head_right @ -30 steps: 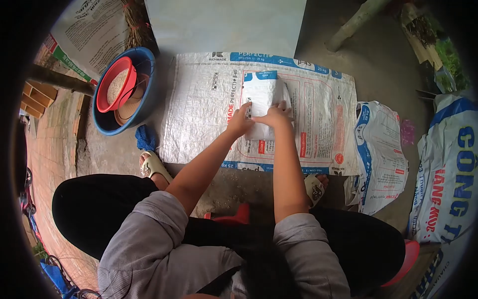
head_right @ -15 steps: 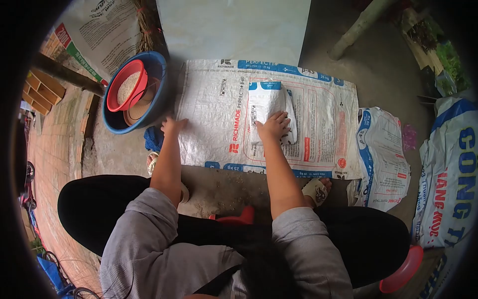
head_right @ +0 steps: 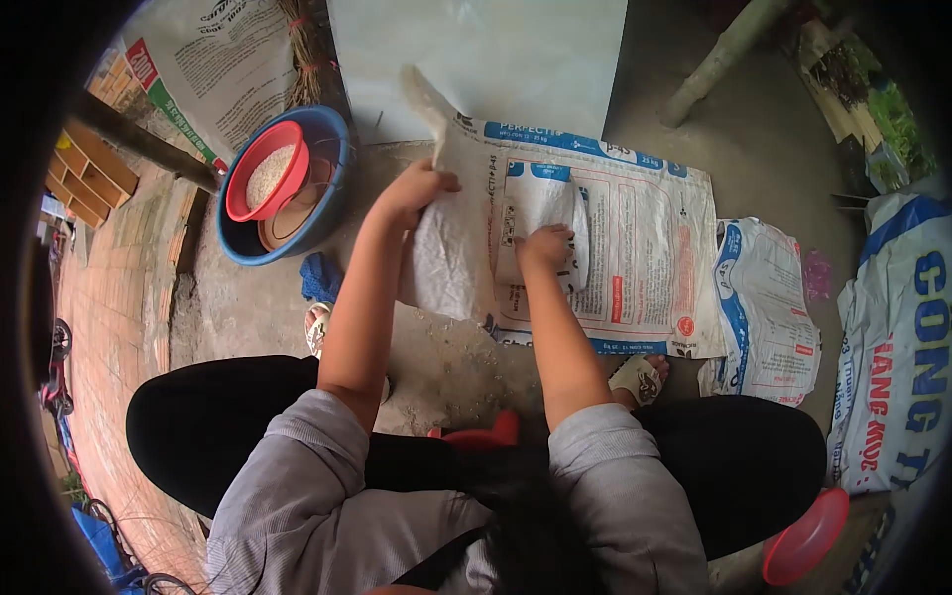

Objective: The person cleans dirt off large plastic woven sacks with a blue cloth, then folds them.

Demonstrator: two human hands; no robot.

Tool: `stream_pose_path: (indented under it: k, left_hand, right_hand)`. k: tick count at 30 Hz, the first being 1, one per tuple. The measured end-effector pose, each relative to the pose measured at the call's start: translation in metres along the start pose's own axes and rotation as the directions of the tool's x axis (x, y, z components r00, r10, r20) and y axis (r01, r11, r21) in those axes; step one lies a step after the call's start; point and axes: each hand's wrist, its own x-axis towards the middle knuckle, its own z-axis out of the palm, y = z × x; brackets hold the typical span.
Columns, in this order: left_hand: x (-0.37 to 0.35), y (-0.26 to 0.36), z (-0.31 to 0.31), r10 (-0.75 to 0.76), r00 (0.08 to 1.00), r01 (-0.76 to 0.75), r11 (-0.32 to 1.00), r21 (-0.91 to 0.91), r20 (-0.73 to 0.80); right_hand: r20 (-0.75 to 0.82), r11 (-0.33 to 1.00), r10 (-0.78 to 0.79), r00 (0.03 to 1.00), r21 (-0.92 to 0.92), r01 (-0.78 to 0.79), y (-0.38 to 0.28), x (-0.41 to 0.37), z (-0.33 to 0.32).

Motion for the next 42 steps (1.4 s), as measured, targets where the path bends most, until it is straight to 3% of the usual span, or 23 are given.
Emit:
stream_pose_path:
  k: [2,4,5,7,10,12,14,16,20,21,22,23,24,26,29,30,32,33,34,36,38,39,42]
  left_hand:
    - [-0.01,0.002,0.047,0.083,0.993,-0.084,0.996,0.006,0.084]
    - [-0.014,-0.004,0.082,0.132,0.977,-0.146,0.986,0.075,0.17]
    - [-0.014,-0.011,0.096,0.124,0.97,-0.14,0.988,0.066,0.208]
    - [0.0,-0.038,0.113,0.089,0.962,-0.106,0.993,0.053,0.258]
    - [0.018,-0.071,0.122,-0.025,0.969,0.038,0.998,-0.05,0.247]
    - [0.028,-0.088,0.122,-0.09,0.965,0.105,0.993,-0.05,0.247]
    - [0.042,-0.114,0.122,0.095,0.966,-0.105,0.994,0.031,0.24]
    - [0.053,-0.135,0.12,0.074,0.947,-0.106,0.991,0.086,0.312]
    - [0.076,-0.202,0.121,-0.192,0.968,0.093,0.873,0.48,0.16]
    - [0.084,-0.226,0.119,-0.157,0.981,0.057,0.794,0.605,0.114]
    - [0.082,-0.229,0.121,-0.113,0.991,0.026,0.695,0.719,0.073]
    - [0.08,-0.232,0.129,-0.108,0.994,0.066,0.709,0.702,0.015]
    - [0.077,-0.213,0.13,-0.109,0.994,0.066,0.709,0.703,0.017]
    - [0.076,-0.169,0.119,-0.32,0.745,-0.201,0.728,0.655,0.585]
    - [0.082,-0.124,0.09,-0.414,0.592,-0.091,0.818,0.567,0.691]
    - [0.088,-0.112,0.073,-0.604,0.569,-0.005,0.676,0.737,0.558]
    - [0.101,-0.093,0.036,-0.588,0.779,0.184,0.545,0.818,0.216]
    - [0.105,-0.09,0.014,-0.386,0.921,0.224,0.632,0.742,0.05]
    - [0.105,-0.09,-0.006,-0.116,0.991,0.132,0.712,0.689,-0.07]
    - [0.097,-0.108,-0.018,0.367,0.889,-0.008,0.614,0.789,-0.276]
    - [0.103,-0.149,-0.016,0.136,0.939,0.166,0.623,0.764,-0.315]
    - [0.107,-0.18,-0.017,0.098,0.968,0.053,0.82,0.57,-0.231]
    - [0.068,-0.162,0.018,0.046,0.877,0.344,0.634,0.693,-0.478]
  right_hand:
    - [0.059,1.0,-0.007,0.998,0.019,0.006,0.013,0.037,0.038]
    - [0.327,0.857,-0.515,0.793,0.175,0.484,0.007,0.103,0.105]
    - [0.328,0.86,-0.51,0.795,0.17,0.481,0.007,0.102,0.102]
    - [0.362,0.821,-0.476,0.802,0.511,0.257,0.01,0.087,0.077]
    - [0.409,0.51,-0.448,0.794,0.847,-0.148,0.028,0.066,0.032]
    - [0.438,0.183,-0.45,0.778,0.898,-0.4,0.034,0.056,0.004]
    - [0.456,-0.178,-0.467,0.757,0.791,-0.586,0.053,0.015,-0.012]
    - [0.436,-0.225,-0.509,0.743,0.765,-0.603,0.068,0.023,-0.019]
    - [0.522,-0.105,-0.237,0.819,0.824,-0.556,0.07,0.039,-0.054]
    - [0.224,0.048,0.015,0.974,0.973,-0.225,0.066,0.053,-0.047]
    - [-0.154,0.276,0.193,0.969,0.956,0.097,0.06,0.055,-0.048]
    - [-0.154,0.278,0.197,0.968,0.956,0.096,0.055,0.056,-0.05]
    - [-0.358,0.328,0.088,0.93,0.891,0.312,0.041,0.048,-0.066]
    - [-0.54,0.292,-0.137,0.831,0.779,0.554,0.016,0.05,-0.059]
    - [-0.161,0.354,-0.373,0.914,0.886,0.3,-0.002,0.027,-0.051]
    - [0.061,0.324,-0.458,0.887,0.94,0.102,-0.002,0.032,-0.032]
    - [0.204,0.574,-0.488,0.848,0.808,0.136,0.003,0.042,0.02]
    - [0.24,0.764,-0.429,0.871,0.611,0.209,0.009,0.021,0.013]
    - [0.237,0.76,-0.429,0.872,0.617,0.206,0.01,0.013,0.018]
    - [0.134,0.839,-0.399,0.907,0.452,0.302,0.012,0.004,0.027]
    - [0.109,0.841,-0.36,0.927,0.468,0.272,0.002,0.004,0.027]
    - [0.228,0.922,-0.234,0.945,0.36,0.141,-0.007,0.007,0.013]
    - [0.214,0.946,-0.033,0.976,0.323,-0.039,-0.024,-0.001,-0.015]
